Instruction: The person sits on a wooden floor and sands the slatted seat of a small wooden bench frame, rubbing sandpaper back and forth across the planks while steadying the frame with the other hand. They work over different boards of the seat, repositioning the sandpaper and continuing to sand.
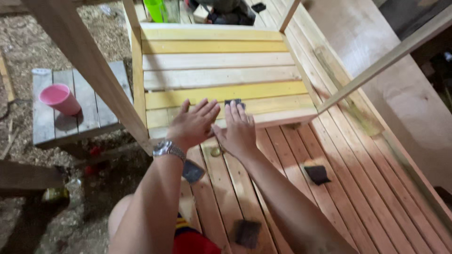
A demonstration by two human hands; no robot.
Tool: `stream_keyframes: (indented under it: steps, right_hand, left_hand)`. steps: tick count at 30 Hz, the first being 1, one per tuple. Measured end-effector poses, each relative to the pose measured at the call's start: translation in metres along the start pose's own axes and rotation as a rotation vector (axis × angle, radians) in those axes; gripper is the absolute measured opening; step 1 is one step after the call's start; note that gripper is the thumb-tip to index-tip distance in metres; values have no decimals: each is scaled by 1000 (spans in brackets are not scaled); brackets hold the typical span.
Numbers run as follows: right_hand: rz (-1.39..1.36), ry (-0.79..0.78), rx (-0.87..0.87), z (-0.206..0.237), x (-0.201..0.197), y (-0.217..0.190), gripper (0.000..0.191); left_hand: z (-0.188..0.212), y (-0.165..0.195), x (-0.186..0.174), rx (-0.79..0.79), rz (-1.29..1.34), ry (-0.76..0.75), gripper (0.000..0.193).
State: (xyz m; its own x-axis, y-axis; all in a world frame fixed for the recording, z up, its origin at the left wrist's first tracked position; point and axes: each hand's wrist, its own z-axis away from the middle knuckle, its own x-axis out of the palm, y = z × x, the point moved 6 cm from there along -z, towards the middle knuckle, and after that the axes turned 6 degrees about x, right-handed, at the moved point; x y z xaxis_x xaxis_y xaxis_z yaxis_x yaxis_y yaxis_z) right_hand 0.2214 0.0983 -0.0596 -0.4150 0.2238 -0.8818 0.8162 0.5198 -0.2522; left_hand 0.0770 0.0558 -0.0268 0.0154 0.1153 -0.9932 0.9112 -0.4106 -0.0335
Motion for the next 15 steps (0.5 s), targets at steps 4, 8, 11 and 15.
stream_keyframes:
  steps: [4,8,11,15]
  right_hand:
    - [4,-127,202,-4,-17,69,58]
    - [283,77,93,-23,-57,171,58]
    - [346,148,246,-30,-52,181,59]
    - [161,-7,229,-12,-9,80,63]
  left_hand:
    - [3,-1,1,-18,-9,3,79]
    - [4,0,2,-22,7,20,81]
    - [2,-1,0,-46,21,18,79]
    - [-3,-4,-2,-85,48,-38,89]
